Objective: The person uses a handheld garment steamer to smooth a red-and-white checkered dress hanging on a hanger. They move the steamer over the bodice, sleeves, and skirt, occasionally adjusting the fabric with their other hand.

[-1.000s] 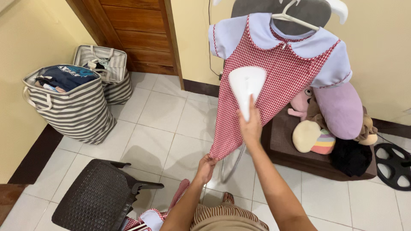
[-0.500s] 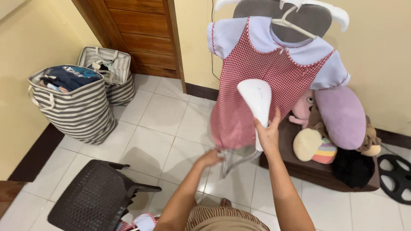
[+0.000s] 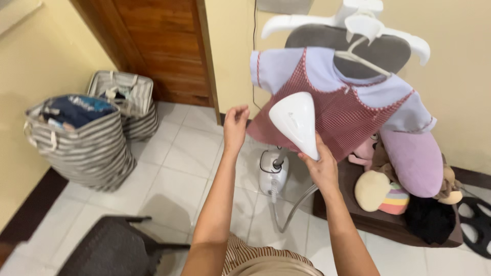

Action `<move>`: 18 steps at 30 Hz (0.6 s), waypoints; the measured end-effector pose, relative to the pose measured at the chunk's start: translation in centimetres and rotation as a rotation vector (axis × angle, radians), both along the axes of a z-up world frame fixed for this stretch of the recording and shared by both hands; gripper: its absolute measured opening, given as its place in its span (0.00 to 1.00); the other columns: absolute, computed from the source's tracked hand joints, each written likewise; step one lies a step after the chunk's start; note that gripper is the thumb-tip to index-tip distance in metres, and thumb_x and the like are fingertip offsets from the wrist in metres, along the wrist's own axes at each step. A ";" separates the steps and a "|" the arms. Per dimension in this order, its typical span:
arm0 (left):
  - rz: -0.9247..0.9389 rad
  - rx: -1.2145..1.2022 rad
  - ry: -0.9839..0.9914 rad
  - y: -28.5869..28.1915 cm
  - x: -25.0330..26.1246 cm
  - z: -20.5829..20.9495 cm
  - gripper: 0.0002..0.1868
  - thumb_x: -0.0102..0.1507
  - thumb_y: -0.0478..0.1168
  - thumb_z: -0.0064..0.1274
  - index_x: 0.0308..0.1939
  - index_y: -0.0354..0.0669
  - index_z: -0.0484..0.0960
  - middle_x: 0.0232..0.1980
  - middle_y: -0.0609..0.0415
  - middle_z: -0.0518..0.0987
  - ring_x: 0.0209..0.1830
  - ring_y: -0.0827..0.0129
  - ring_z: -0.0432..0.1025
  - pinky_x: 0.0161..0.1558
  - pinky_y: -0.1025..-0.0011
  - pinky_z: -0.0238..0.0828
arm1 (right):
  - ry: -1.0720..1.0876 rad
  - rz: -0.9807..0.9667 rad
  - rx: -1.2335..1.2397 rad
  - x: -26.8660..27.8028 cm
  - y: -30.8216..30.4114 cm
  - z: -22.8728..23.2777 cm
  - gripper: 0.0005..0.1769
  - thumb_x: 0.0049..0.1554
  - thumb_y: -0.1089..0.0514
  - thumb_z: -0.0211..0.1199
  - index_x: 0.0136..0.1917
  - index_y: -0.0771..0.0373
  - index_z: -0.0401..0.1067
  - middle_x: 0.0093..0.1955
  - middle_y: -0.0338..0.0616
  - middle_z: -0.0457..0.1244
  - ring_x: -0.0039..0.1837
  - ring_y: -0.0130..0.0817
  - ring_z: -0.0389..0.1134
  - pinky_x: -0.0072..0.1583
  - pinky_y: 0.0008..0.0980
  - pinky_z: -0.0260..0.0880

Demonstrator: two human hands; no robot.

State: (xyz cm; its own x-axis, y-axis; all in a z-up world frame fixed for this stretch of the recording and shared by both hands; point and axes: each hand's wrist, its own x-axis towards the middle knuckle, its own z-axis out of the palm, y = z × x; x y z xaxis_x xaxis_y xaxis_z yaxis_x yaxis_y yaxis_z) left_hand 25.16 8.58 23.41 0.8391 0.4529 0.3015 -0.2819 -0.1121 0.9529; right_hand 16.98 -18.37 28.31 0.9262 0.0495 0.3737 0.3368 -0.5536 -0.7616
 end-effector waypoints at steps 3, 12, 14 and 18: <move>-0.050 0.016 -0.082 1.1 5.1 4.1 0.18 0.68 0.41 0.54 0.58 0.35 0.79 0.59 0.47 0.74 0.58 0.63 0.72 0.60 0.69 0.70 | 0.034 -0.161 -0.218 2.2 3.7 1.9 0.44 0.52 0.51 0.73 0.78 0.47 0.61 0.56 0.48 0.67 0.57 0.44 0.69 0.55 0.44 0.65; -0.337 -0.003 -0.008 4.3 12.7 7.0 0.09 0.68 0.36 0.57 0.46 0.31 0.80 0.41 0.50 0.80 0.42 0.69 0.72 0.49 0.72 0.71 | 0.022 -0.397 -0.406 4.4 5.3 5.3 0.44 0.50 0.48 0.72 0.79 0.37 0.65 0.56 0.39 0.66 0.59 0.42 0.66 0.66 0.51 0.57; -0.357 0.027 0.013 5.0 11.6 6.9 0.08 0.66 0.36 0.57 0.44 0.33 0.80 0.38 0.53 0.80 0.39 0.73 0.70 0.45 0.74 0.70 | -0.033 -0.475 -0.461 3.9 4.8 6.6 0.42 0.50 0.48 0.74 0.77 0.40 0.66 0.57 0.40 0.67 0.59 0.44 0.64 0.67 0.54 0.52; -0.263 0.192 -0.079 5.4 8.6 6.6 0.07 0.62 0.34 0.61 0.40 0.33 0.81 0.37 0.55 0.80 0.39 0.74 0.73 0.46 0.74 0.69 | -0.081 -0.462 -0.608 3.9 6.2 9.2 0.40 0.49 0.52 0.74 0.75 0.39 0.69 0.58 0.37 0.68 0.60 0.43 0.64 0.70 0.54 0.50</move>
